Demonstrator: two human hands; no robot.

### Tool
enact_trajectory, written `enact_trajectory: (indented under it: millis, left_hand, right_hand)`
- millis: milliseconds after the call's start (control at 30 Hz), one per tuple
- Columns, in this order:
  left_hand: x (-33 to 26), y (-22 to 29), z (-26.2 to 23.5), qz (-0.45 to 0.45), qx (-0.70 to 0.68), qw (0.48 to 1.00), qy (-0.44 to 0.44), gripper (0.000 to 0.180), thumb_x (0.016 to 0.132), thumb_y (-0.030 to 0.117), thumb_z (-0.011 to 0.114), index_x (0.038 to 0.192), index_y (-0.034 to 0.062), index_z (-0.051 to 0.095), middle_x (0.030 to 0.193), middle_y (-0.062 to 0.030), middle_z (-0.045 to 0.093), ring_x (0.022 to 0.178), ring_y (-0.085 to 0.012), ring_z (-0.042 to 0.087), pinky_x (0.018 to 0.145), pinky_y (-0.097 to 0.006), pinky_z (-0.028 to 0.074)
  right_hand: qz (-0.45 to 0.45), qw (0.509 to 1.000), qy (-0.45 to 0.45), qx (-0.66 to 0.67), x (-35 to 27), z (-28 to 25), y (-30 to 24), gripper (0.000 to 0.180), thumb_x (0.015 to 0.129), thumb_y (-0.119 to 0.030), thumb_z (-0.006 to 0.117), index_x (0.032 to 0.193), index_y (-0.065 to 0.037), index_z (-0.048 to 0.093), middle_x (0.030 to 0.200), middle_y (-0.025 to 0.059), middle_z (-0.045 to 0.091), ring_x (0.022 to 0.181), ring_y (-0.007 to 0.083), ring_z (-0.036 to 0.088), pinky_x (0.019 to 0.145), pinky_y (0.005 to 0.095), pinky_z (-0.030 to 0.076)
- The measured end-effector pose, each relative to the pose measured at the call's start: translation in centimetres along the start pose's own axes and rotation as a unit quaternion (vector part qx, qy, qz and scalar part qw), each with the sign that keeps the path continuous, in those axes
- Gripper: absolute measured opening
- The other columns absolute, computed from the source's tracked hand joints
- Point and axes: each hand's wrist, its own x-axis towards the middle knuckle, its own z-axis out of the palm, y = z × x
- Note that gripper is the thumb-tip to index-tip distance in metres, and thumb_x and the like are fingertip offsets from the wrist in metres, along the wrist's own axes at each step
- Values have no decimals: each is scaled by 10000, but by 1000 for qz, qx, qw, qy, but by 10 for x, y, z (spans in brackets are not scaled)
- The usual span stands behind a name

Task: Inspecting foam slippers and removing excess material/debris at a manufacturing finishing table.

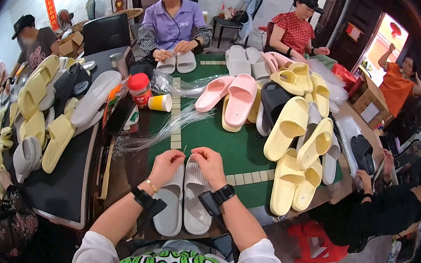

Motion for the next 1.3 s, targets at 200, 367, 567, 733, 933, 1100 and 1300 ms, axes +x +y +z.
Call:
enact_trajectory:
  millis: [200,367,567,733,933,1100,1300]
  left_hand:
    - [-6,5,4,86,92,992,23,80,838,113,649,883,59,685,800,-125,629,767,-321,614,695,-406,492]
    - [-10,10,5,101,128,985,49,72,838,103,637,870,57,682,804,-119,618,784,-333,604,710,-426,486]
    - [-10,11,6,111,136,984,43,72,842,79,634,878,39,682,821,-130,621,803,-332,599,727,-411,484]
    - [-12,12,5,112,142,982,46,71,836,74,634,875,39,682,823,-131,622,806,-334,600,730,-413,484]
    - [-14,10,5,111,143,982,49,72,833,76,633,875,41,680,820,-130,617,805,-335,598,726,-416,483]
    - [-11,7,3,105,152,982,47,72,839,82,628,871,40,676,821,-128,618,803,-335,597,725,-417,482]
    - [-5,15,11,147,113,981,51,55,821,99,643,838,61,679,804,-119,610,785,-329,594,707,-434,480]
  right_hand:
    - [15,1000,13,14,-5,-2,-6,160,901,-35,601,1028,35,666,901,54,695,818,90,639,759,231,511]
    - [4,998,48,33,-8,1,-8,160,888,-53,612,1004,30,684,875,36,702,785,75,624,716,218,488]
    - [-17,999,42,5,-8,1,-5,148,891,-54,617,999,9,696,847,7,682,756,61,593,701,209,474]
    - [-17,999,29,-1,-9,2,-2,150,885,-59,623,995,11,699,836,1,676,743,57,582,688,211,473]
    - [-15,998,54,-3,-12,2,-6,161,878,-67,624,997,10,699,829,10,679,728,60,583,670,217,472]
    - [-15,999,25,-38,-7,5,-4,160,877,-71,622,985,18,700,812,17,683,721,64,591,658,221,473]
    - [-47,991,-4,-128,-7,-4,-4,164,865,-98,642,978,-4,713,821,22,686,728,73,595,676,235,484]
